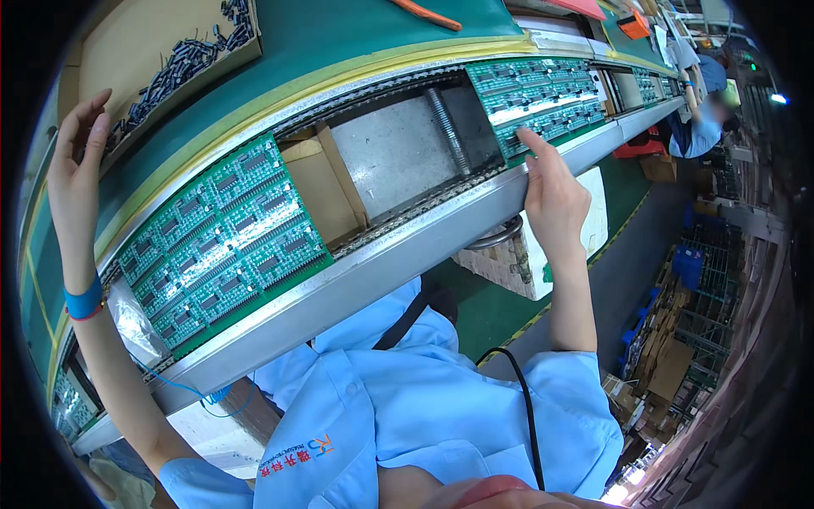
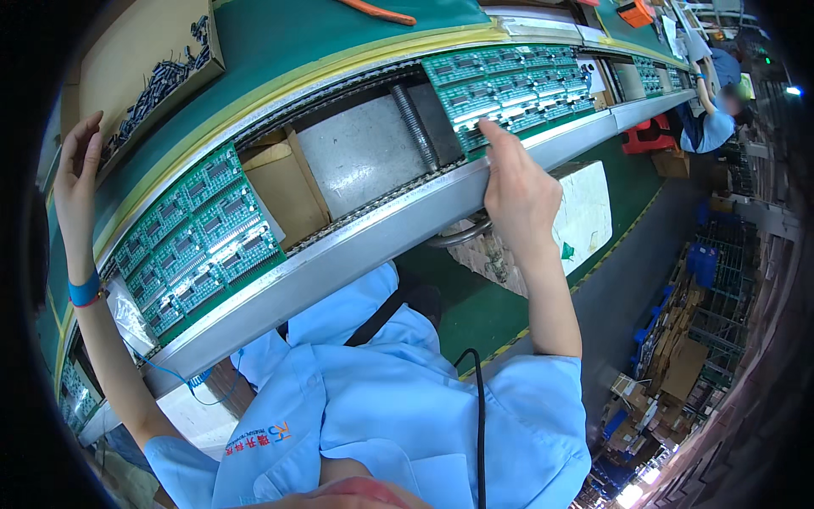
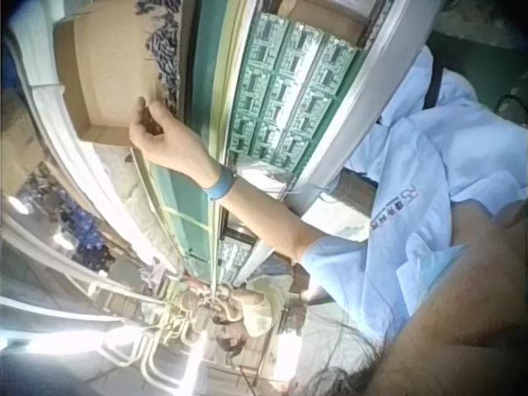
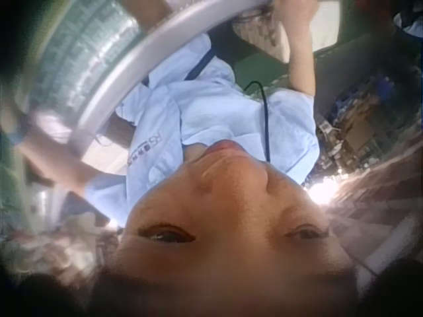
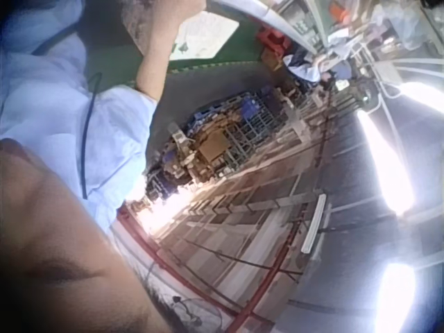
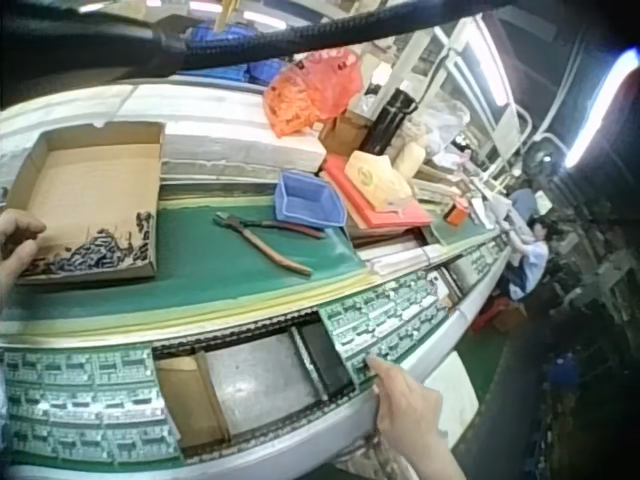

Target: The person inserts electronic components into circuit boards on a conveyor by hand. The person then dispenses lotion from a bottle onto their hands, rubs the lotion in, and resumes inserting electronic components into the circuit boards.

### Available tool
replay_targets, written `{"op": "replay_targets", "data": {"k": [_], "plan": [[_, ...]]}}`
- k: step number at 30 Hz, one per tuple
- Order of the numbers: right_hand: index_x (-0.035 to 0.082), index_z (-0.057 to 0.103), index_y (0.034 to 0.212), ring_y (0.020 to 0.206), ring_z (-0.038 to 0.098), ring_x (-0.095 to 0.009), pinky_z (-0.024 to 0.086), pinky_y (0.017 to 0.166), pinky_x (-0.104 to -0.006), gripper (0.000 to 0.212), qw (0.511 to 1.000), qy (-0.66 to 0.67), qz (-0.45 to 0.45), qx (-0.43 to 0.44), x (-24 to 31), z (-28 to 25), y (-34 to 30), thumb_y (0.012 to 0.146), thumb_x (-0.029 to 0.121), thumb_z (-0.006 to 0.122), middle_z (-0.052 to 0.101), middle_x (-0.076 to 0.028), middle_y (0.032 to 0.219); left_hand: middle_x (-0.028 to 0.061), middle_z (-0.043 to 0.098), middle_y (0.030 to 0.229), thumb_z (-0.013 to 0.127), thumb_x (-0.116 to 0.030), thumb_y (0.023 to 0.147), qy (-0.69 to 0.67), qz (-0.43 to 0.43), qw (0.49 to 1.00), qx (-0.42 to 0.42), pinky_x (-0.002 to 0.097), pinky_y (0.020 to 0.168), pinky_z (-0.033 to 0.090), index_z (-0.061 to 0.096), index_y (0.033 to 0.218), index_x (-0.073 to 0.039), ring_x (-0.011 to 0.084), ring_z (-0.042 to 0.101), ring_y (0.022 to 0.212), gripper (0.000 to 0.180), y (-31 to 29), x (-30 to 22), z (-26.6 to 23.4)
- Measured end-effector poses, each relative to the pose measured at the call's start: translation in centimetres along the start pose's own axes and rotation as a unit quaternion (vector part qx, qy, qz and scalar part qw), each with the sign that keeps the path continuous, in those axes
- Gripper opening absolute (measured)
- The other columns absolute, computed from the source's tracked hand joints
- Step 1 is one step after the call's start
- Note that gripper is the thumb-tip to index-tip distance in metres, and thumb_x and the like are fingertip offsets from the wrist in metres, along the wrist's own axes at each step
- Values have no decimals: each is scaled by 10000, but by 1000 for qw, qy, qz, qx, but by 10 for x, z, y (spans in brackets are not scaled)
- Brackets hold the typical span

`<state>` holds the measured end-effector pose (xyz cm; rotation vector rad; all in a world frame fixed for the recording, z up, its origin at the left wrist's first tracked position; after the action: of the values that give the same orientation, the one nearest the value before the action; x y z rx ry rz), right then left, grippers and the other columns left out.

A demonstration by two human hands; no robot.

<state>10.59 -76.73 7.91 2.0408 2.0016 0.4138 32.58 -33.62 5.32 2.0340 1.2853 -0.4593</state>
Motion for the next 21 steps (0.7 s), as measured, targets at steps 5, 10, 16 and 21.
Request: {"op": "replay_targets", "data": {"k": [5, 10, 16, 21], "plan": [[166, 583, 1126, 740, 658, -224, 488, 555, -315, 302, 998, -55, 39, -8, -35, -4, 7, 860, 28, 544, 669, -11, 979, 71, 600, 1193, 523, -211, 966, -20, -5, 1000, 1, 251, 961, 415, 568, 1220, -34, 136, 548, 1104, 313, 6, 1, 1], [170, 583, 1131, 797, 656, -263, 506, 620, -351, 317, 996, -61, 65, -8, -67, -4, 8, 852, 24, 540, 666, -31, 999, 31, 602, 1037, 493, -191, 979, -98, -9, 995, -21, 211, 894, 374, 594, 1062, -12, 88, 519, 974, 222, 2, -10, -9], [140, 609, 1101, 862, 654, -275, 515, 693, -344, 241, 990, -24, 136, -40, -122, -3, -4, 881, 73, 539, 670, -52, 1020, 32, 530, 791, 455, -279, 995, -181, -19, 982, -56, 236, 722, 383, 518, 732, -13, 106, 487, 758, 379, -7, -30, -13], [24, 667, 904, 734, 666, -165, 487, 658, -283, 108, 930, 268, 189, -169, -170, -16, 17, 878, 113, 609, 688, -80, 782, -27, 416, 659, 420, -358, 1003, -176, -31, 980, -81, 228, 579, 305, 457, 707, -50, 73, 368, 638, 429, -15, -40, -23]]}}
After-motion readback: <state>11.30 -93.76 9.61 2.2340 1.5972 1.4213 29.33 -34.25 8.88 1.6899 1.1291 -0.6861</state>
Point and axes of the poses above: each hand's wrist, its own y-axis towards the middle knuckle, its own z-axis out of the palm, x = y × z, the point moved 10 cm from there along y, towards the middle knuckle
